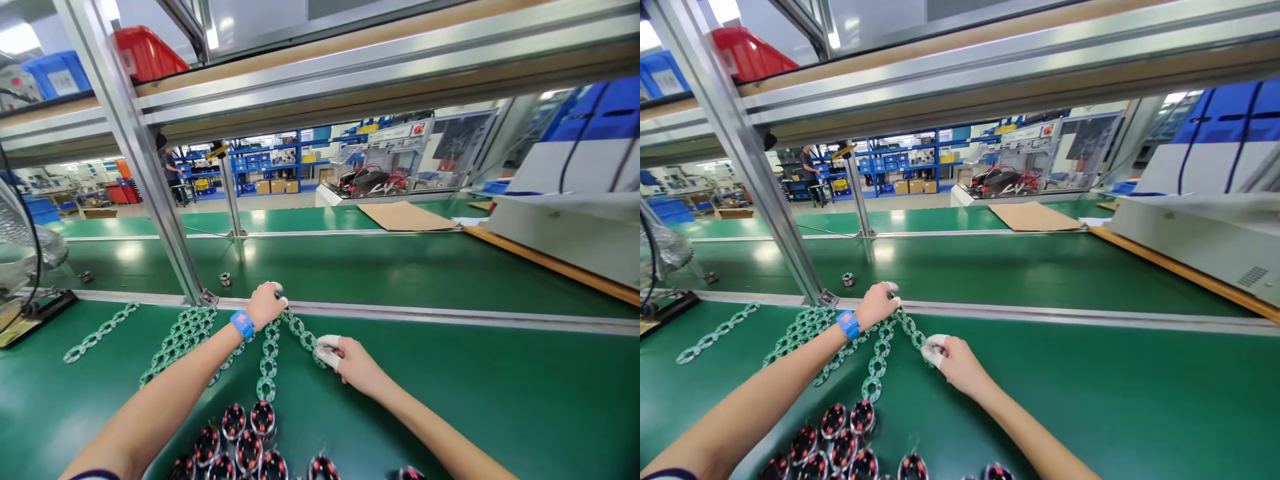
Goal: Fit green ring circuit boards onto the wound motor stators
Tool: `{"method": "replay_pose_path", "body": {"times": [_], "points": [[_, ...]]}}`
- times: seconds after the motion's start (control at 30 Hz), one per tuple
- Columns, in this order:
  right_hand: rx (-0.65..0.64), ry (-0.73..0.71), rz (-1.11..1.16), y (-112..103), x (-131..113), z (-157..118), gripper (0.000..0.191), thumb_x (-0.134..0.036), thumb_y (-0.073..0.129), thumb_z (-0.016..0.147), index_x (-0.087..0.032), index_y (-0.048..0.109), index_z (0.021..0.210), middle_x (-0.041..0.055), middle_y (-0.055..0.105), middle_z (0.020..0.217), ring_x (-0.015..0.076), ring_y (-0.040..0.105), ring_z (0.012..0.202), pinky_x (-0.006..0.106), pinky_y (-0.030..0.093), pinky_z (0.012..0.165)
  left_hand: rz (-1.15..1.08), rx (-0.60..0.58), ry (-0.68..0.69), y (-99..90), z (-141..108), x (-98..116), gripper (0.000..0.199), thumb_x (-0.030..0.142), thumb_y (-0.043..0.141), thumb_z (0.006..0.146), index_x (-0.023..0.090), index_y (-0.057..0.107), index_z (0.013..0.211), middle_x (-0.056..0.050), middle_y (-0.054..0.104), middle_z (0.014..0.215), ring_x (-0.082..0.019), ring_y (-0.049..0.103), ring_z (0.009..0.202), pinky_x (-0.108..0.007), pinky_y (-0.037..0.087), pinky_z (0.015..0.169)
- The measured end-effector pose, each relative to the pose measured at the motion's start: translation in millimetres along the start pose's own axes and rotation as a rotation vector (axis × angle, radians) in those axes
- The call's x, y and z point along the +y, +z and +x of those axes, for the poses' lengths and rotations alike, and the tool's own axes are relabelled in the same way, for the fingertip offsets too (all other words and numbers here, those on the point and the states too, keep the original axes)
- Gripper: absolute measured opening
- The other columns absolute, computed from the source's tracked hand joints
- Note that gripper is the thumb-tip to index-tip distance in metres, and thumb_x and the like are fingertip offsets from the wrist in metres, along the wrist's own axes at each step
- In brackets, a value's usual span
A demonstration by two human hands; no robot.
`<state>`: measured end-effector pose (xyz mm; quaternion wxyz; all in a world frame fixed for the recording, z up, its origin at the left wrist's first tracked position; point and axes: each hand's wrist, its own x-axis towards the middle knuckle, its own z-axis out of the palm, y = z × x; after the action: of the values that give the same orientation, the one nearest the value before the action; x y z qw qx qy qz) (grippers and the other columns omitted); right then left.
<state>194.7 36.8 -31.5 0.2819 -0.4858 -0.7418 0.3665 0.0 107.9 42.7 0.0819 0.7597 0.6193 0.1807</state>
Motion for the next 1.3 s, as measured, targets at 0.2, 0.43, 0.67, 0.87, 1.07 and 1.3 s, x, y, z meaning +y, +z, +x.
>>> {"method": "replay_pose_path", "body": {"times": [0.2,0.43,0.67,0.87,1.07,1.3], "points": [[0.140,-0.024,-0.194,-25.9,-0.5,-13.5,0.026,-0.028,0.046,0.078,-0.017,0.063,0.062,-0.0016,0.053,0.053,0.0128,0.046,0.053,0.023,0.034,0.052,0.065,-0.047,0.222,2.4,-13.1,20.2,0.031,0.028,0.050,0.082,0.018,0.061,0.110,-0.010,0.060,0.111,-0.024,0.052,0.105,-0.035,0.037,0.094],[0.299,0.088,-0.465,-54.8,-1.0,-54.2,0.025,-0.025,0.046,0.081,-0.023,0.070,0.086,0.0041,0.067,0.084,0.0199,0.057,0.077,0.027,0.038,0.066,0.116,-0.248,0.686,13.9,-29.9,57.6,0.019,0.026,0.047,0.087,0.024,0.066,0.092,-0.004,0.061,0.090,-0.020,0.049,0.095,-0.031,0.036,0.085],[0.284,0.179,-0.629,-53.6,-1.8,-71.7,0.028,-0.015,0.042,0.082,-0.021,0.068,0.086,0.0054,0.068,0.086,0.0186,0.060,0.080,0.025,0.039,0.068,0.142,-0.296,0.612,31.6,-38.5,81.8,0.017,0.017,0.045,0.084,0.016,0.062,0.084,-0.006,0.058,0.089,-0.018,0.055,0.081,-0.026,0.042,0.073],[0.347,0.261,-0.697,-68.8,-3.1,-69.7,0.028,-0.015,0.040,0.084,-0.017,0.068,0.083,0.0123,0.067,0.088,0.0232,0.058,0.088,0.027,0.039,0.068,0.182,-0.285,0.549,38.2,-47.7,102.4,0.016,0.019,0.044,0.085,0.014,0.059,0.089,-0.008,0.058,0.092,-0.020,0.057,0.084,-0.028,0.044,0.075],[0.299,0.156,-0.617,-77.0,-11.8,-67.5,0.022,-0.022,0.049,0.079,-0.025,0.070,0.076,0.0021,0.069,0.081,0.0178,0.061,0.078,0.023,0.038,0.062,0.185,-0.259,0.498,42.2,-42.2,110.9,0.016,0.015,0.042,0.085,0.014,0.058,0.088,-0.009,0.056,0.095,-0.021,0.057,0.086,-0.031,0.045,0.079],[0.367,0.164,-0.512,-77.7,-7.0,-66.5,0.023,-0.022,0.048,0.076,-0.021,0.071,0.078,0.0073,0.069,0.083,0.0234,0.061,0.080,0.028,0.040,0.063,0.049,-0.272,0.491,50.3,-40.2,120.0,0.016,0.015,0.046,0.082,0.013,0.061,0.083,-0.009,0.060,0.090,-0.020,0.056,0.085,-0.030,0.044,0.079]]}}
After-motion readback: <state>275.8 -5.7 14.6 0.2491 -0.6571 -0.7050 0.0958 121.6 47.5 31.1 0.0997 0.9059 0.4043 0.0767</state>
